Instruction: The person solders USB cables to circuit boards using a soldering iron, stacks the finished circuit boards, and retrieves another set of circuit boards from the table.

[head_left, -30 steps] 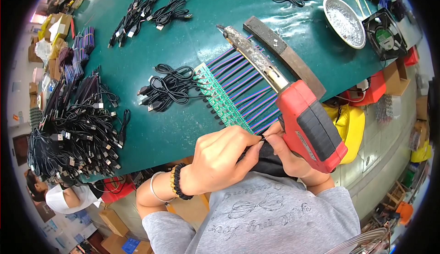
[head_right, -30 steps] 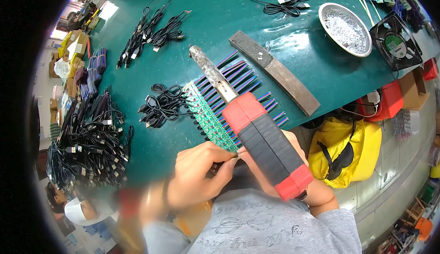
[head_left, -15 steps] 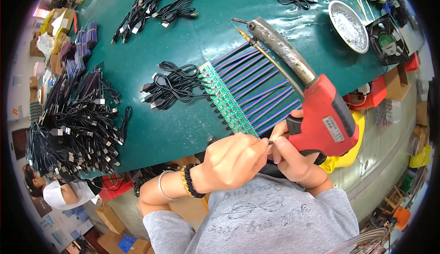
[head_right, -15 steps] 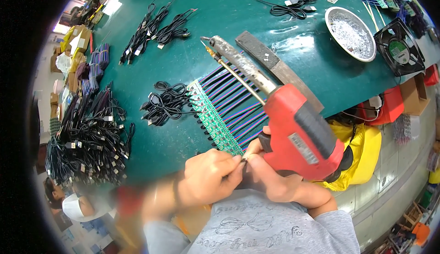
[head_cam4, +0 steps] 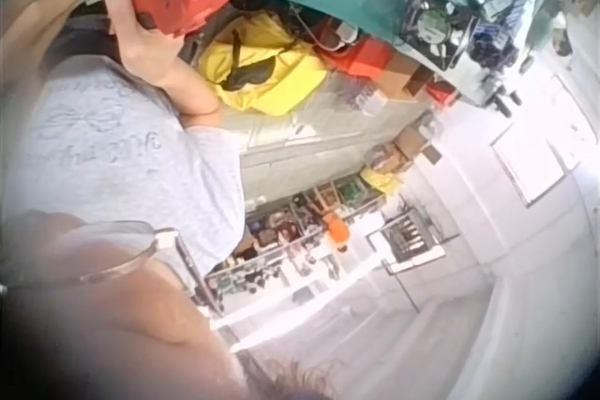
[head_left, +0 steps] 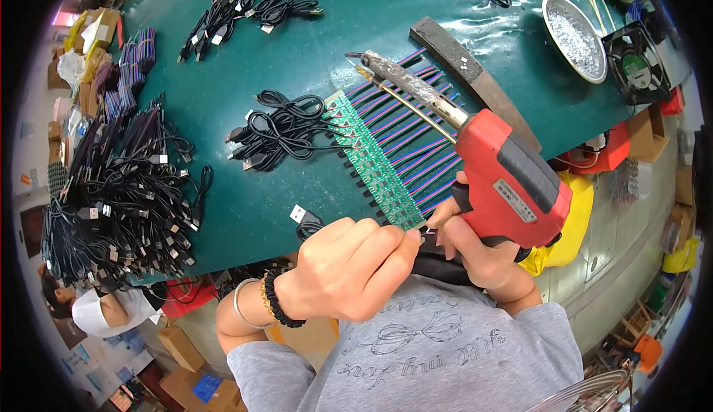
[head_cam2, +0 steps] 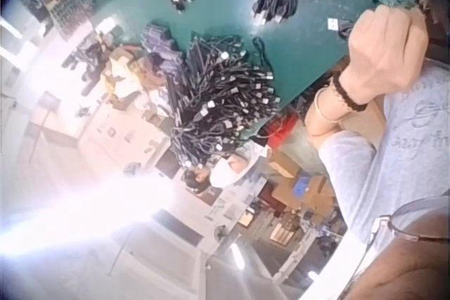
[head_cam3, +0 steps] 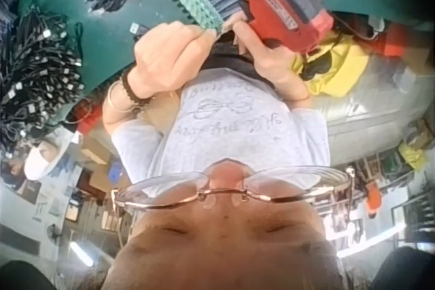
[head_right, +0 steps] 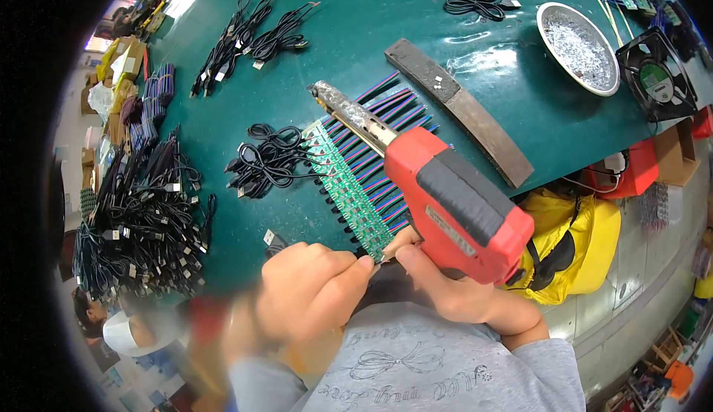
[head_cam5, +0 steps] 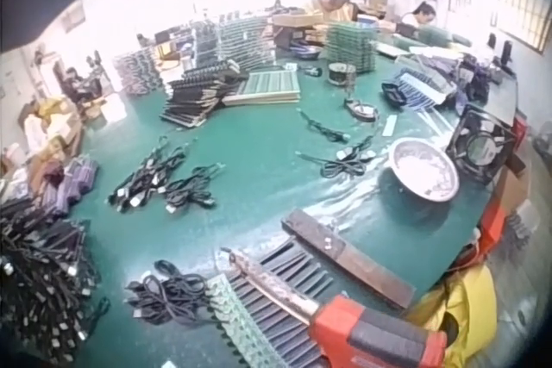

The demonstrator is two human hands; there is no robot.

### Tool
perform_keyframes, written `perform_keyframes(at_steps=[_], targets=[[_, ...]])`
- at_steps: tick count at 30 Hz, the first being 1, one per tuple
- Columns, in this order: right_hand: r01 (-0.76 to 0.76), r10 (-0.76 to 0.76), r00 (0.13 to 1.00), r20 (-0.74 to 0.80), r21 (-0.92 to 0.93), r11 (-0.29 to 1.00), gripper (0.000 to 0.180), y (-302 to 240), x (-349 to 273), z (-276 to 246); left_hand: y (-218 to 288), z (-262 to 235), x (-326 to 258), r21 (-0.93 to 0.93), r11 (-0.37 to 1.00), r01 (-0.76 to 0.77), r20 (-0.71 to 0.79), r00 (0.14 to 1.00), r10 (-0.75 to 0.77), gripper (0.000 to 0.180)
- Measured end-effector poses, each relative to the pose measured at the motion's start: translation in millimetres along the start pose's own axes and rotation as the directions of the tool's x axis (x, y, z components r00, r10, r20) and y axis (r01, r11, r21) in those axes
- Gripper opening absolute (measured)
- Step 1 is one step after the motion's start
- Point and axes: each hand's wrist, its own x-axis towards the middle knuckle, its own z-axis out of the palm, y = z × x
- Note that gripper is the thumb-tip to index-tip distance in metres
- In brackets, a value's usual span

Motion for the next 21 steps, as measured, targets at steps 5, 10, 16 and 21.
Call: perform_keyframes(at_steps=[5,10,16,21], targets=[[0.141,-0.102,0.981,0.166,-0.239,0.961,0.054,1,2,-2,-2,3,-2,0.037,0.999,-0.021,0.015,1.000,0.020,0.019],[0.111,-0.085,0.984,0.159,-0.167,0.980,0.055,3,-1,0,1,14,-11,-0.121,0.987,0.106,-0.059,0.992,-0.113,0.017],[0.198,-0.168,0.975,0.146,-0.222,0.955,0.053,16,0,-4,-3,-2,-7,-0.231,0.920,0.316,-0.039,0.942,-0.333,0.019],[0.026,-0.038,0.997,-0.065,-0.176,0.984,0.056,14,-28,-20,-47,-8,-11,-0.001,0.931,0.366,-0.037,0.930,-0.366,0.014]])
